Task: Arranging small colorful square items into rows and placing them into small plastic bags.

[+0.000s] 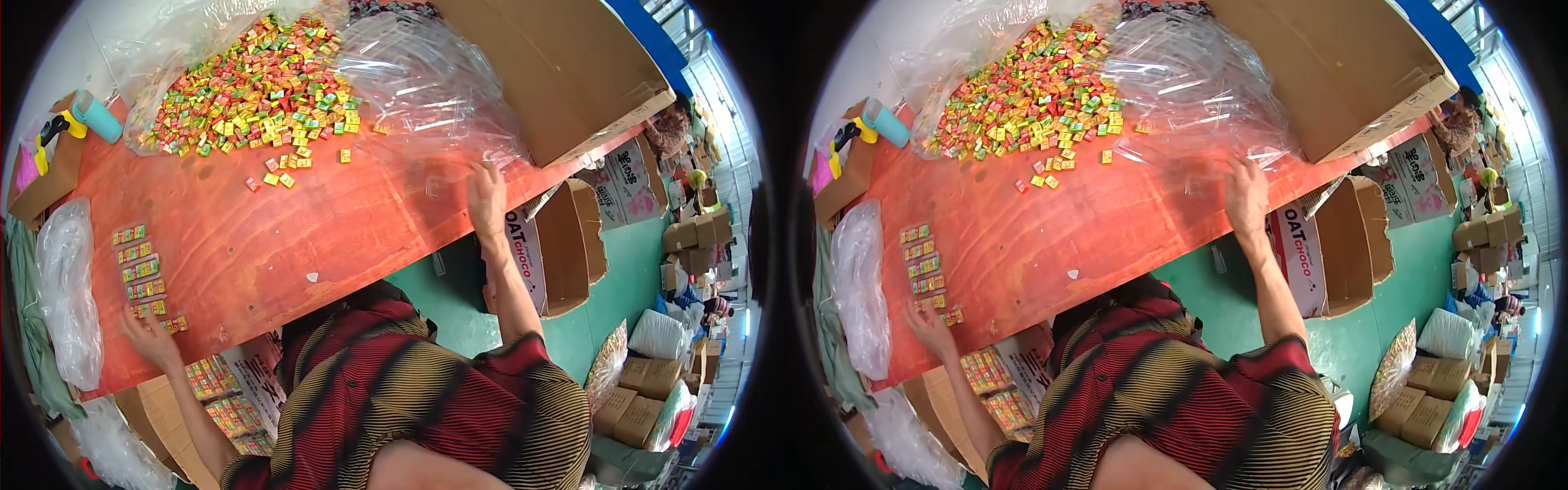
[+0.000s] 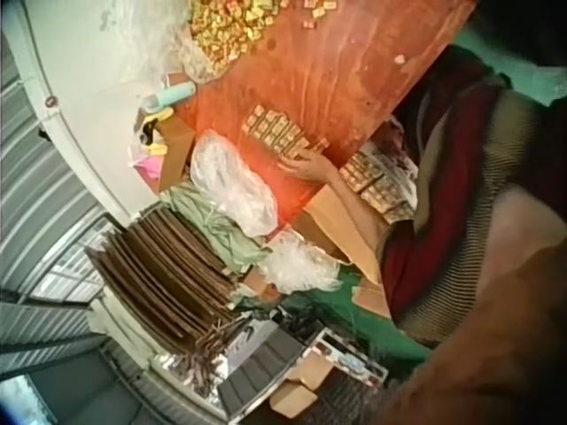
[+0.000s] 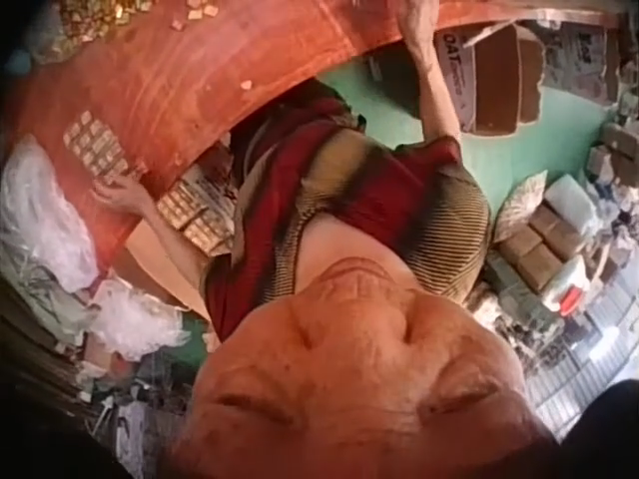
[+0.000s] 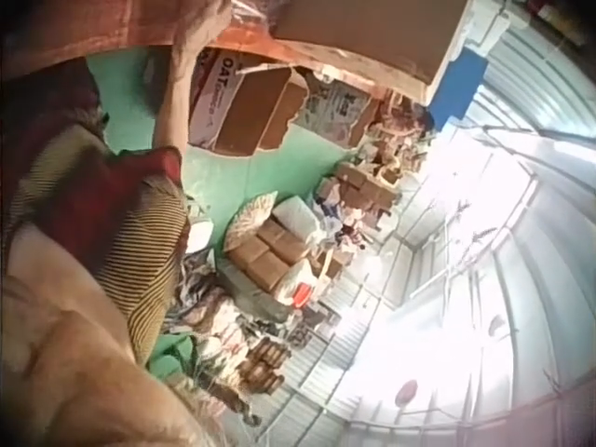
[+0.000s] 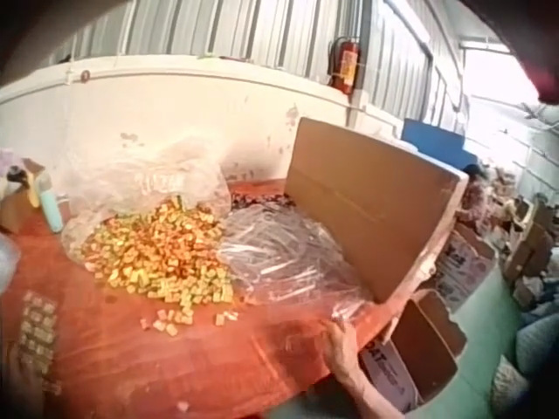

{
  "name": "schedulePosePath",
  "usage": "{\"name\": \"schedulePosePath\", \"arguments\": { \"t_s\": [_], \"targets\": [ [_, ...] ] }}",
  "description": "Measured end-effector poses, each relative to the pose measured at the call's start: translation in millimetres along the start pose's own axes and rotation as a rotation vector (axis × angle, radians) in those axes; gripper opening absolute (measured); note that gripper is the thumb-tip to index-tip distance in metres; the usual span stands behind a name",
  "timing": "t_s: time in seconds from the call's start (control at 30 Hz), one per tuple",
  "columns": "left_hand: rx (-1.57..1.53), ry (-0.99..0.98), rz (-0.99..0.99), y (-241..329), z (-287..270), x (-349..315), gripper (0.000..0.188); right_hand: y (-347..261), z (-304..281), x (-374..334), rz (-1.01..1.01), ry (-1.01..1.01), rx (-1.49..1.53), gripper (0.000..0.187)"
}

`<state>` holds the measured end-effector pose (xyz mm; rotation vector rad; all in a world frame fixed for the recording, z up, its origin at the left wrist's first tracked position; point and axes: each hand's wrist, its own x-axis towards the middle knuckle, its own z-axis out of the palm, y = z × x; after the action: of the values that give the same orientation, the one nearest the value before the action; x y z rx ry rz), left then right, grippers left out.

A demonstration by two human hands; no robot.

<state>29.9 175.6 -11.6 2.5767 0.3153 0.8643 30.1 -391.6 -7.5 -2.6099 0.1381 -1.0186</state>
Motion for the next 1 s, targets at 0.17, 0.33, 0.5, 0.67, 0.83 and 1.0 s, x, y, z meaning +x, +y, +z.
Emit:
{"name": "schedulePosePath", "arguments": {
  "t_s": [0.17,0.33,0.5,0.67,0.83,1.0],
  "targets": [
    [-0.139,-0.217,0.478,119.4,41.2,-43.1,0.031,-16.3,11.4,-32.3,0.036,-0.275,-0.154,0.030],
    [-0.293,-0.508,0.695,225.6,61.4,-83.4,0.036,-84.1,35.0,-45.9,-0.113,-0.363,0.128,0.033],
    [-0.301,-0.507,0.780,240.2,89.5,-94.8,0.037,-109.8,63.2,-45.9,-0.220,-0.379,0.490,0.036],
    [-0.345,-0.529,0.697,218.3,89.2,-89.0,0.028,-93.8,60.8,1.4,-0.129,-0.254,0.185,0.031],
    [-0.293,-0.474,0.648,189.9,76.2,-83.2,0.024,-76.2,68.2,9.5,-0.153,-0.402,-0.092,0.030],
    [-0.353,-0.529,0.515,170.5,63.9,-79.3,0.015,-112.4,70.2,13.1,-0.528,-0.300,0.000,0.030]
  ]
}}
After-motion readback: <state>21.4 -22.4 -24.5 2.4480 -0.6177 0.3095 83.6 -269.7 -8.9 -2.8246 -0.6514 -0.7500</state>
